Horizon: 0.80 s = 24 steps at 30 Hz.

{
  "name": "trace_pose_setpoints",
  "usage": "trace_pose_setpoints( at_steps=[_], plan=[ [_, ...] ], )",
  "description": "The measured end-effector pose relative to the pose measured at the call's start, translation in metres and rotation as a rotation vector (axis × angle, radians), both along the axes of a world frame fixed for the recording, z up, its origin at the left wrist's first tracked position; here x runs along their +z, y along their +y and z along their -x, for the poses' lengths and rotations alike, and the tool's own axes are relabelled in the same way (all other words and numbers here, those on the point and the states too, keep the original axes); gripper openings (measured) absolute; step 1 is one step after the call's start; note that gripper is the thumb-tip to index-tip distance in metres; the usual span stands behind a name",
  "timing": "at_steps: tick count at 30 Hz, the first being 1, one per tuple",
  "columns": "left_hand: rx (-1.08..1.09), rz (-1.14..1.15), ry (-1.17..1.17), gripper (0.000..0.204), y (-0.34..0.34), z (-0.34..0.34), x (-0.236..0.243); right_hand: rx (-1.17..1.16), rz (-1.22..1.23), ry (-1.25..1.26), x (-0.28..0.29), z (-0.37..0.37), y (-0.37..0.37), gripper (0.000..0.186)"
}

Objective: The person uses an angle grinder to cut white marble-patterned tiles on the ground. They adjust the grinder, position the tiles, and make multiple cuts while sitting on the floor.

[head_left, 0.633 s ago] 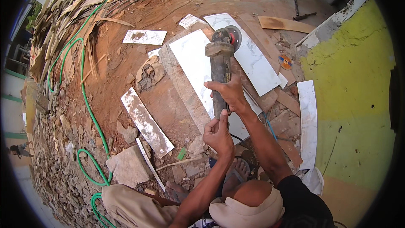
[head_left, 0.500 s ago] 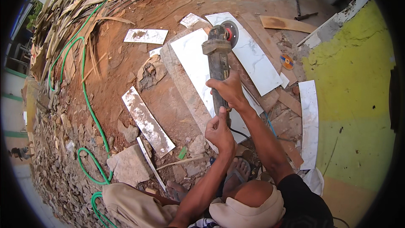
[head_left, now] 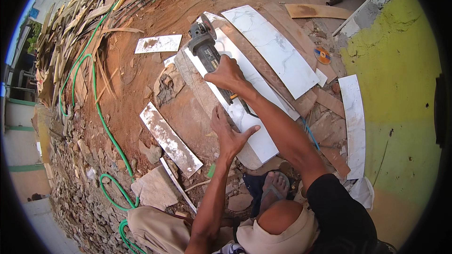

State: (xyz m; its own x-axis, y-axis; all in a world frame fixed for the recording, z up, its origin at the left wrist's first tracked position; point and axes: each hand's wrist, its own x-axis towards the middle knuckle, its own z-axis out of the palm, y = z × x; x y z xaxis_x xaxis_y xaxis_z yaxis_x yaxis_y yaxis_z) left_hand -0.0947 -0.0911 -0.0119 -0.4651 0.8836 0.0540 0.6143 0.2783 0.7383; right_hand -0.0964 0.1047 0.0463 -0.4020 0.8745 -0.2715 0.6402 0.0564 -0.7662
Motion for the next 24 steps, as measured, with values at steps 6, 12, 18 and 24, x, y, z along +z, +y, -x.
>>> trace_pose_setpoints(
  at_steps=[6, 12, 18, 24],
  plan=[
    [-0.378, 0.195, 0.125, 0.167, -0.022, -0.013, 0.004, 0.066, -0.003, 0.048, -0.009, 0.022, 0.021, 0.051],
    [-0.407, 0.238, 0.165, 0.172, -0.031, -0.015, 0.004, 0.097, 0.065, 0.099, 0.002, 0.032, 0.022, 0.046],
    [-0.417, 0.299, 0.132, 0.167, -0.029, -0.020, 0.008, 0.062, 0.024, 0.096, -0.018, 0.034, 0.031, 0.037],
    [-0.250, 0.176, 0.092, 0.125, -0.025, -0.013, -0.012, 0.121, 0.054, 0.051, -0.013, 0.039, 0.035, 0.040]
  ],
)
